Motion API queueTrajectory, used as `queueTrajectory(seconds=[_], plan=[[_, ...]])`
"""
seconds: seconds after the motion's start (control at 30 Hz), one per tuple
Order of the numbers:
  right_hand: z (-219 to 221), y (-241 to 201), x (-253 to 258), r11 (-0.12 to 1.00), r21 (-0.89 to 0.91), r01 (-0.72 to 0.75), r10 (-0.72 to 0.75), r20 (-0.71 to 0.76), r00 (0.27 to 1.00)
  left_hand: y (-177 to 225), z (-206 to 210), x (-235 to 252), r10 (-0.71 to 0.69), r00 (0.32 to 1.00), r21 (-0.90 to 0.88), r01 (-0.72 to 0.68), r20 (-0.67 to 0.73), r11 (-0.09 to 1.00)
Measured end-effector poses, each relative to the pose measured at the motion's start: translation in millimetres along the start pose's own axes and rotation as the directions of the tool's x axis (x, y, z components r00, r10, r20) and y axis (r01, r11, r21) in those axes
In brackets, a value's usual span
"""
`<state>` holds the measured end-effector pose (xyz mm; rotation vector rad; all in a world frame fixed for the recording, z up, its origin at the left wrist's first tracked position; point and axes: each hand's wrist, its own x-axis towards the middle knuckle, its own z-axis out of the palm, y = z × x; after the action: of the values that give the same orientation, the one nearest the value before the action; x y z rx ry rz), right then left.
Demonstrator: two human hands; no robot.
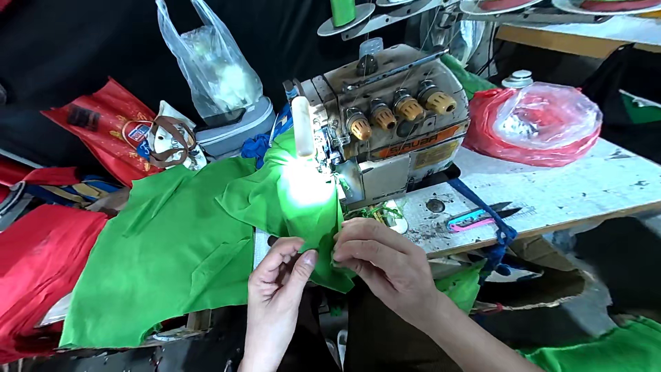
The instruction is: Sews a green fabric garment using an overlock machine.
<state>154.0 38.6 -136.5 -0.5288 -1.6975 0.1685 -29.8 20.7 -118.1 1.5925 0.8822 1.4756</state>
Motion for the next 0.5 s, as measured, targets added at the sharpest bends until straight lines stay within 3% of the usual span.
queueTrajectory(seconds=[0.13,0.5], plan=[[-6.5,-4.4,10.0,0.999,0.048,-0.018,0.016,0.055,0.998,10.3,-1.3,2.0,0.119,0.993,0.153,-0.115,-0.019,0.982],[-6.0,-9.3,27.1,0.968,0.124,-0.217,0.2,0.138,0.97,11.2,2.4,-0.6,0.173,0.984,0.197,-0.178,0.043,0.964]])
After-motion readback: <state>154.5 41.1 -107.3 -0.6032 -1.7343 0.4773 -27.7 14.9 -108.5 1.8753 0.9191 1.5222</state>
